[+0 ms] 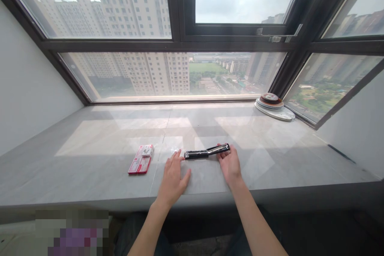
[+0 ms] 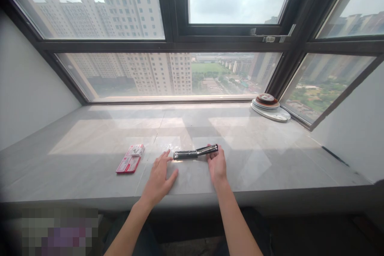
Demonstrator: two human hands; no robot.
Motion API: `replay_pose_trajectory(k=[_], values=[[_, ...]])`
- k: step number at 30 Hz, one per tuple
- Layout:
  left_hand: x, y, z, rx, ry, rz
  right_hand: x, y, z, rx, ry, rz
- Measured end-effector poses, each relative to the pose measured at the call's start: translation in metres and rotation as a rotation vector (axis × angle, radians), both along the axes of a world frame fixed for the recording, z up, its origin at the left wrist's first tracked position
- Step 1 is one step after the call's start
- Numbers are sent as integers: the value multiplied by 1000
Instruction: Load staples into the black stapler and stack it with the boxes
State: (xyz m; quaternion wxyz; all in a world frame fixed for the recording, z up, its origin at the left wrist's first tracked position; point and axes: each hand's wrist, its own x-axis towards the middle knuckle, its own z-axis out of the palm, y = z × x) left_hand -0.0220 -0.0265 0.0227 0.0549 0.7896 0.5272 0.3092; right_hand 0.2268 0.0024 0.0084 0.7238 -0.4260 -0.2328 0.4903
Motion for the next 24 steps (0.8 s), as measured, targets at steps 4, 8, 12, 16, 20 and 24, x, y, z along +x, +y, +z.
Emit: replay_pose_trajectory(k=[4,8,12,16,20,24], values=[[-35,-4,4,98,5,521,7,-35,-6,-11,-76,21],[-66,-17,1,57,117,676,8,-55,-11,-84,-269,57],[-65,-29,-2,-35,55,414,2,-54,-4,-243,-715,309],[-30,-22,0,-153,-139,23,-10,-44,14,-242,-989,545],[9,-4,2,-204,-235,-177,-9,-33,23,-256,-893,713],[18,7,1,-245,-301,-258,13,-31,20,-303,-882,705]])
